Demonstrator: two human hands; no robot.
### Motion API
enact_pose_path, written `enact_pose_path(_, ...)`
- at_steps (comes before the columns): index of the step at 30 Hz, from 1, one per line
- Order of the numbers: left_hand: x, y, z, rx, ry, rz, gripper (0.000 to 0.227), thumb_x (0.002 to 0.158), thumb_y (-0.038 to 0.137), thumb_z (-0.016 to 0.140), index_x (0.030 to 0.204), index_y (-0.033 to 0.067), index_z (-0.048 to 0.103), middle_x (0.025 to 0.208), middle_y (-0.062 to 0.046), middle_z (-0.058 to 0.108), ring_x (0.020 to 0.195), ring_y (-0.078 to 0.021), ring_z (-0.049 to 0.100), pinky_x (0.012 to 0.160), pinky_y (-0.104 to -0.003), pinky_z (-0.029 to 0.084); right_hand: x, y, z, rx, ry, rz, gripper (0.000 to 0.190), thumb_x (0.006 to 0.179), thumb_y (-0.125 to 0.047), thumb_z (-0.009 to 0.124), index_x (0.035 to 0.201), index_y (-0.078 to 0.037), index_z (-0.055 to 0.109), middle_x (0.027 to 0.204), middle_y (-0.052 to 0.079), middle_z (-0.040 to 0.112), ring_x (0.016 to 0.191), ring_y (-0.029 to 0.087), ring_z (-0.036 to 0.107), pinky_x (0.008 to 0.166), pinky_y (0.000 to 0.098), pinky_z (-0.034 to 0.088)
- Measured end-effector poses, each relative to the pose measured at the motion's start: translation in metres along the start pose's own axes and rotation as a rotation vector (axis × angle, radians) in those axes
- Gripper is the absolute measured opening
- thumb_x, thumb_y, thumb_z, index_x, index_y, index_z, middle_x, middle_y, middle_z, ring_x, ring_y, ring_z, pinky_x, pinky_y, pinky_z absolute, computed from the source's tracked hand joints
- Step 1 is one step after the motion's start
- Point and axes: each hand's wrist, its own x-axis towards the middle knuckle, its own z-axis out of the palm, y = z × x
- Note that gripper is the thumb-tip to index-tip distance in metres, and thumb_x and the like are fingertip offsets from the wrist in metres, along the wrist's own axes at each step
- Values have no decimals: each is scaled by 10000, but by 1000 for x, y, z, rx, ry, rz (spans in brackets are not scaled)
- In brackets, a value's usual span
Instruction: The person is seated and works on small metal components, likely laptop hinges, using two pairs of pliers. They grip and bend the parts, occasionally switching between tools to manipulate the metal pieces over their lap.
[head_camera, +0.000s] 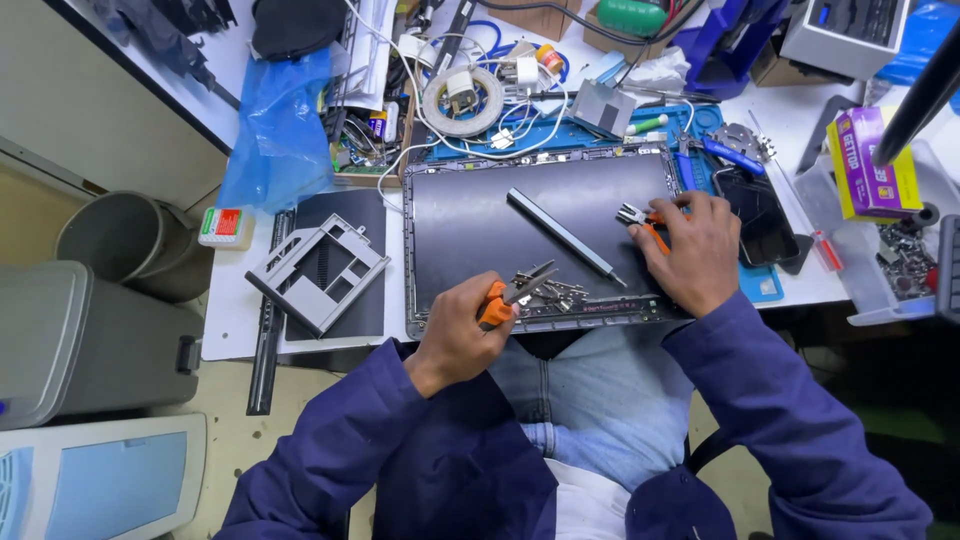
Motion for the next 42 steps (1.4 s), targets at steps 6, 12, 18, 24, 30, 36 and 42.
enact_pose_path(6,-8,2,6,79,-54,29,182,827,227,694,776,121,556,590,-66,514,553,-331,596,514,-374,467,-23,-77,-98,676,-42,-88,352,979,-322,693,1261,-112,703,1184,133,680,1129,391,661,909,470,530)
enact_pose_path(12,-21,22,15,267,-213,61,185,798,232,617,867,142,471,748,-66,590,635,-298,546,577,-455,414,-70,-98,-97,760,-171,-117,322,940,-213,711,1203,-46,629,1024,75,733,836,200,710,743,329,564)
enact_pose_path(18,-21,20,19,218,-154,-18,410,875,298,683,1055,117,362,810,-82,540,614,-283,528,533,-449,415,-65,-99,-96,882,-107,103,233,873,-154,783,1062,-84,665,823,19,690,691,111,629,655,251,539)
enact_pose_path(24,-16,28,17,224,65,244,387,725,205,816,800,169,437,662,-32,484,665,-353,617,593,-404,520,-64,-98,-96,946,-77,191,150,844,-106,826,842,-74,679,830,122,774,721,294,774,636,371,615)
enact_pose_path(30,-7,37,7,197,201,318,451,719,184,915,662,154,469,785,-3,669,744,-289,683,668,-325,544,-56,-102,-106,975,-26,167,196,852,-74,812,754,-40,647,813,132,770,693,295,773,605,352,614)
enact_pose_path(36,-2,40,7,99,165,262,355,726,180,939,705,125,589,898,-45,750,811,-330,734,740,-354,587,-54,-94,-100,1057,-56,165,178,881,-91,791,790,-57,642,742,116,732,562,217,686,535,333,575)
enact_pose_path(42,-3,40,17,4,141,231,280,743,162,931,770,44,679,964,-120,792,895,-380,762,796,-394,601,-55,-91,-104,969,-73,102,103,903,-124,754,823,-100,693,663,76,711,515,229,678,486,312,558)
